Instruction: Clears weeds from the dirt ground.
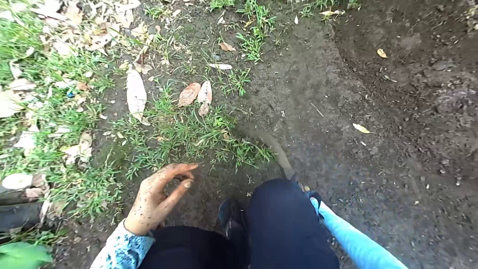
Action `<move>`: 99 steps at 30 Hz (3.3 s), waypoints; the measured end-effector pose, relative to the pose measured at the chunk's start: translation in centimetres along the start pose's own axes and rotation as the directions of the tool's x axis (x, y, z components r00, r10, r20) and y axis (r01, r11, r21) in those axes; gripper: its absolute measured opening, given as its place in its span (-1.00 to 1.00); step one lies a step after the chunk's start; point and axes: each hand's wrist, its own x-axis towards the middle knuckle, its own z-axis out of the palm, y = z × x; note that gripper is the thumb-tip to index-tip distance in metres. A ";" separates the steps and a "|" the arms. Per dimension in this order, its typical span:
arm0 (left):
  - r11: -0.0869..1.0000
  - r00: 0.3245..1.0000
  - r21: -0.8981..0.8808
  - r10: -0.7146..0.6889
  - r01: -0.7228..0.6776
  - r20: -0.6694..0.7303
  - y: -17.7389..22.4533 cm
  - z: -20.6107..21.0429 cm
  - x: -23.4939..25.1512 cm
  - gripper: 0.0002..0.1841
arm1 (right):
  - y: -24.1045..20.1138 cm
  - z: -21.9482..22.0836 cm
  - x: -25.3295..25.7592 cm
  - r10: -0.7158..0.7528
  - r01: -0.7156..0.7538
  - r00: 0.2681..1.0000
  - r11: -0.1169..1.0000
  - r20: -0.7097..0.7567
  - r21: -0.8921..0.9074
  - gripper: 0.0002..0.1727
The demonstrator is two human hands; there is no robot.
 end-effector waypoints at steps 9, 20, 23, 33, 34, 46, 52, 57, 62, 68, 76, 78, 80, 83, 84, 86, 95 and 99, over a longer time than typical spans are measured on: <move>0.999 0.999 -0.038 -0.008 0.006 -0.037 1.3 0.4 -0.9 -0.68 | -9.2 -8.9 1.7 0.106 -0.141 0.978 0.970 0.179 0.197 -0.06; 0.988 0.975 -0.130 -0.106 0.081 -0.195 0.4 -0.9 -1.5 -0.73 | -7.3 -11.2 1.3 0.172 -0.192 0.979 0.954 0.107 0.230 -0.08; 0.997 0.974 -0.058 -0.055 0.044 -0.218 -1.0 -0.3 -0.3 -0.66 | -2.2 -10.0 -1.4 0.162 -0.169 0.967 0.986 0.197 0.014 -0.11; 0.988 0.986 -0.149 0.010 -0.035 -0.165 -2.3 1.7 6.0 -0.65 | -13.2 -10.0 1.2 0.122 -0.154 0.982 0.959 0.144 0.238 -0.18; 0.987 0.983 -0.161 -0.001 -0.029 -0.181 -2.5 1.8 6.9 -0.67 | -12.4 -9.5 -0.3 0.127 -0.154 0.973 0.979 0.190 0.131 -0.26; 0.856 0.802 -0.024 -0.474 0.517 0.364 -10.3 9.3 19.9 -0.59 | -7.3 -32.8 -7.3 0.195 -0.265 0.930 0.943 -0.313 -0.201 -0.37; 0.739 0.650 0.635 -0.599 0.225 0.467 -17.0 16.7 24.7 -0.48 | -10.1 -37.5 3.1 0.068 -0.047 0.959 0.996 -0.274 0.080 -0.22; 0.401 0.359 0.805 -0.898 0.437 0.253 -18.2 17.2 25.5 -0.70 | -11.2 -36.2 9.3 0.070 -0.073 0.997 0.870 0.025 0.488 -0.41; 0.317 0.327 0.787 -0.932 0.529 0.155 -17.1 18.2 24.3 -0.63 | -13.0 -38.1 22.7 0.094 -0.012 0.993 0.671 -0.070 0.741 -0.35; 0.473 0.532 0.592 -0.842 0.653 0.087 -10.6 20.4 24.5 -0.44 | -5.5 -36.2 21.4 0.010 -0.022 0.952 0.999 0.306 0.035 -0.13; 0.692 0.761 0.510 -0.640 0.511 0.104 3.3 16.5 18.7 -0.51 | -15.7 -43.6 27.7 -0.008 0.022 1.000 0.737 -0.024 0.675 -0.51; 0.674 0.774 0.507 -0.633 0.537 0.022 5.3 15.4 16.0 -0.50 | -14.9 -39.1 29.4 -0.017 -0.004 0.999 0.888 0.041 0.461 -0.37; 0.646 0.754 0.471 -0.653 0.601 -0.066 7.5 14.0 14.2 -0.48 | -9.8 -35.9 27.8 -0.061 0.030 0.973 0.990 0.223 0.141 -0.16; 0.629 0.706 0.352 -0.690 0.694 -0.160 11.6 12.0 13.0 -0.49 | -4.4 -37.5 23.6 -0.051 0.027 0.942 0.997 0.332 0.078 -0.14; 0.624 0.701 0.335 -0.684 0.706 -0.201 12.6 11.9 12.5 -0.49 | -4.3 -38.8 23.1 -0.062 0.006 0.955 0.982 0.292 0.189 -0.20; 0.621 0.697 0.322 -0.665 0.715 -0.266 13.2 12.5 11.7 -0.50 | -7.4 -41.4 24.1 -0.068 -0.004 0.988 0.882 0.137 0.471 -0.37; 0.622 0.691 0.301 -0.655 0.723 -0.305 12.5 12.9 9.8 -0.53 | -3.0 -36.5 24.8 -0.038 0.047 0.958 0.999 0.283 -0.024 -0.09; 0.665 0.708 0.248 -0.634 0.704 -0.310 11.8 12.6 10.4 -0.52 | -7.6 -41.9 24.1 -0.066 0.021 0.993 0.916 0.098 0.401 -0.31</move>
